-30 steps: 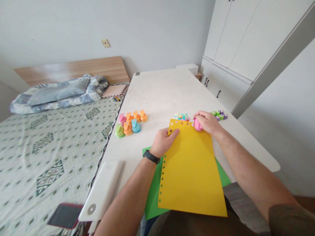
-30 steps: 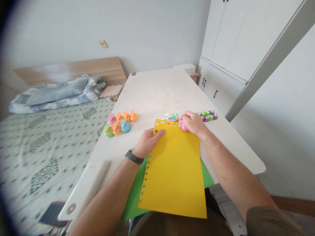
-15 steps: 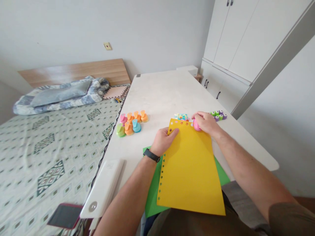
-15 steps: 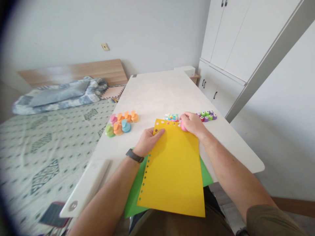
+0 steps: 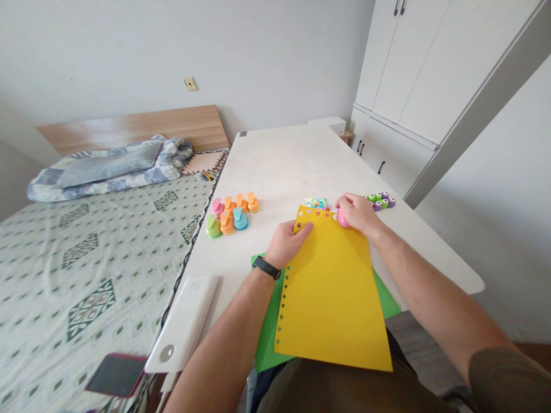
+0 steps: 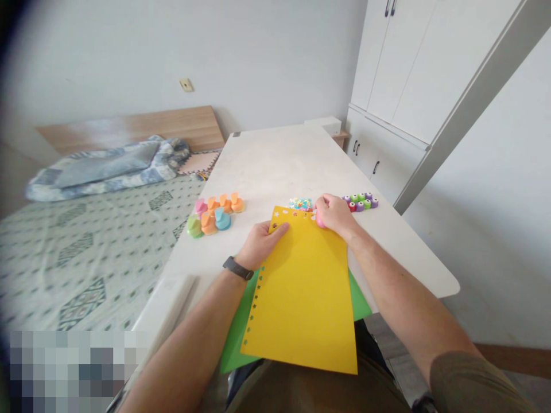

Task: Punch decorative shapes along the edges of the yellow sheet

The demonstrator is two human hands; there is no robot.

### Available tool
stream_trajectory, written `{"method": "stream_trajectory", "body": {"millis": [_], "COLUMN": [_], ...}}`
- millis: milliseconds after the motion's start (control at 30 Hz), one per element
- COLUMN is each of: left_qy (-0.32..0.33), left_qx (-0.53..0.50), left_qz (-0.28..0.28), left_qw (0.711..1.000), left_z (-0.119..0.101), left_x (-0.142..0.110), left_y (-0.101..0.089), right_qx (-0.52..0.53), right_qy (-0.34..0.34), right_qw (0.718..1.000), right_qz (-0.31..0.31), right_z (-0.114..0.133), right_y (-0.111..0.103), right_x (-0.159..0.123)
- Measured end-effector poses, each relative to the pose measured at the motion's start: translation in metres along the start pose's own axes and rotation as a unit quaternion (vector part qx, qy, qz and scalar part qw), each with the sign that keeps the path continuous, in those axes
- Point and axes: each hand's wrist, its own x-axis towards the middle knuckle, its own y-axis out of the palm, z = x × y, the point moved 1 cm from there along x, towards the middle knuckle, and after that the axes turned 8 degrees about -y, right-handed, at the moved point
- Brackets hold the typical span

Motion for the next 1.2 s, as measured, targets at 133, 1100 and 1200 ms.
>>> {"method": "stream_trajectory", "body": {"millis": [133, 1100, 1200], "left_qy": [-0.008, -0.006, -0.005], "left_qx": [-0.005, 0.02, 0.023], "left_qz": [0.0, 0.004, 0.006], "left_qw": [1.0, 1.0, 1.0], "left_z": [-0.0007, -0.0013, -0.0015], "left_x": [-0.0011, -0.0007, -0.0006], "left_y": [0.0004, -0.0002, -0.0013], "right_qx": [-0.002, 0.025, 0.042], "right_qy": [0.004, 0.017, 0.033], "right_qw": [1.0, 0.999, 0.999], "right_qz": [-0.001, -0.012, -0.009], "right_z": [-0.0007, 0.0023, 0.0012], "right_y": [0.002, 0.0022, 0.0016], "right_x": [-0.0001, -0.0018, -0.0016]}}
